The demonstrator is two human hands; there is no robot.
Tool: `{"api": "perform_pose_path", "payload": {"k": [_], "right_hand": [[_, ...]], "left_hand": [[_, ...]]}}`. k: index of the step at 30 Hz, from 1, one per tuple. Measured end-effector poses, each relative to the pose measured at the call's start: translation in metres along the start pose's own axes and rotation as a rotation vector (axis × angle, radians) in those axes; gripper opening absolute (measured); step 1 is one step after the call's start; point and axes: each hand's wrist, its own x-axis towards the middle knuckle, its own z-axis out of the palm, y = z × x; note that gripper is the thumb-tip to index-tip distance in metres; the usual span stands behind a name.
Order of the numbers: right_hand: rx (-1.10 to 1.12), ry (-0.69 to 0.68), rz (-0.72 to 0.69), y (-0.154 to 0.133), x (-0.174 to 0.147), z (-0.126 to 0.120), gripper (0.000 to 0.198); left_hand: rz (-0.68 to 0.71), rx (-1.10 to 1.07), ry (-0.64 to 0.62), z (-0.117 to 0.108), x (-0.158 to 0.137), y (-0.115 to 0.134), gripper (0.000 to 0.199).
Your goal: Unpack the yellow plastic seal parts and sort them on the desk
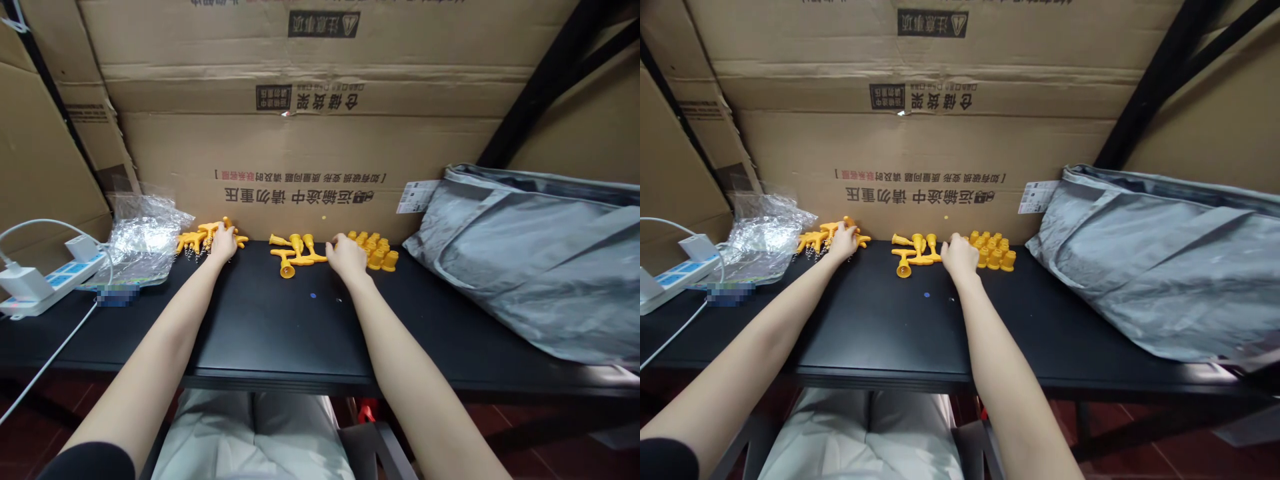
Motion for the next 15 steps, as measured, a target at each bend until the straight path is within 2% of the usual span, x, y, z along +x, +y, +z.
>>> {"api": "perform_pose_path", "payload": {"k": [4,8,11,15], "right_hand": [[0.054,-0.067,-0.275,-0.015,-0.008,0.012,0.029],[0.104,-0.172,-0.527,-0.028,-0.019,0.024,0.035],[0.069,-0.256,-0.606,-0.036,-0.026,0.027,0.038],[0.022,-0.301,-0.616,-0.041,-0.033,0.027,0.042]], "left_hand": [[0.050,0.027,0.036,0.002,-0.007,0.001,0.043],[0.113,0.072,0.036,0.001,-0.010,0.001,0.047],[0.161,0.114,-0.001,0.001,-0.011,0.003,0.044],[0.199,0.146,-0.031,0.004,-0.012,0.009,0.039]]}}
